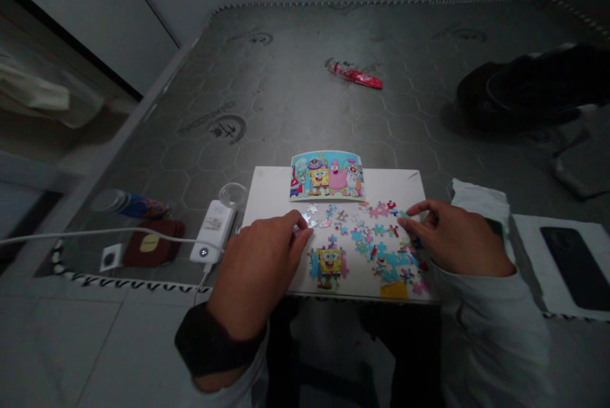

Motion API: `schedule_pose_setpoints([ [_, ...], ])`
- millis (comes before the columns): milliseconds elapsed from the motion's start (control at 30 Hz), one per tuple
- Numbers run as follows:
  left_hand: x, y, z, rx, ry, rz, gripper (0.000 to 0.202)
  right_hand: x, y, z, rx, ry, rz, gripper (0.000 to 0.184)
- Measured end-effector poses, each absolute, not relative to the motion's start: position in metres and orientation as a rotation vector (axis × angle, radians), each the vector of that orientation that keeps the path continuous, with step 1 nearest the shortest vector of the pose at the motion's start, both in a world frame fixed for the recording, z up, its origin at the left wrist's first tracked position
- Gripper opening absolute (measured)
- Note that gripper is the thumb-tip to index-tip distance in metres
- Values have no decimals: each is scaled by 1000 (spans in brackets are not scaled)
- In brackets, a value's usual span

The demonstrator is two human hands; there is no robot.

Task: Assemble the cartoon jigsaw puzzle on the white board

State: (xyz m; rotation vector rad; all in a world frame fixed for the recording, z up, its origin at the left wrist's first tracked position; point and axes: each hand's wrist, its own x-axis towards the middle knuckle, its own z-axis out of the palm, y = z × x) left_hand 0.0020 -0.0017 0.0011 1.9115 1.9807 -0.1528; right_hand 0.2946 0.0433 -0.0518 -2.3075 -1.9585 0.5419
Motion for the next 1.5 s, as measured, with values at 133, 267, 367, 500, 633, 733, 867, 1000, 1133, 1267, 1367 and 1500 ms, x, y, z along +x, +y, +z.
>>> schedule_pose_setpoints([
  [133,2,-3,1,1913,1971,-132,15,294,44,-50,-2276,-1957,523,31],
  [267,1,-3,-1,1932,1971,-117,14,293,44,-48,-2273,-1962,552,29],
  [367,1,-3,-1,1940,1981,-119,14,293,45,-48,-2280,-1976,573,26],
  [500,1,-3,0,1918,1970,-144,15,293,44,-49,-2236,-1997,557,24],
  [633,1,-2,-1,1941,1967,-106,14,294,44,-51,-2214,-2008,576,23],
  [733,1,-3,-2,1944,1967,-101,14,295,44,-50,-2233,-2008,579,25],
  [867,1,-4,-2,1938,1970,-102,14,294,44,-49,-2288,-1995,557,31],
  [1000,1,-3,1,1917,1983,-134,15,293,44,-48,-2295,-2000,536,31],
  [1133,0,-3,1,1936,1973,-105,14,294,43,-48,-2274,-1990,526,33],
  [1267,-1,-4,0,1938,1967,-100,16,294,43,-48,-2251,-1999,516,31],
  [1367,-1,-3,0,1937,1972,-103,17,294,42,-48,-2215,-2012,519,30],
  [1500,-1,-2,2,1926,1968,-137,17,293,42,-49,-2199,-2022,514,30],
])
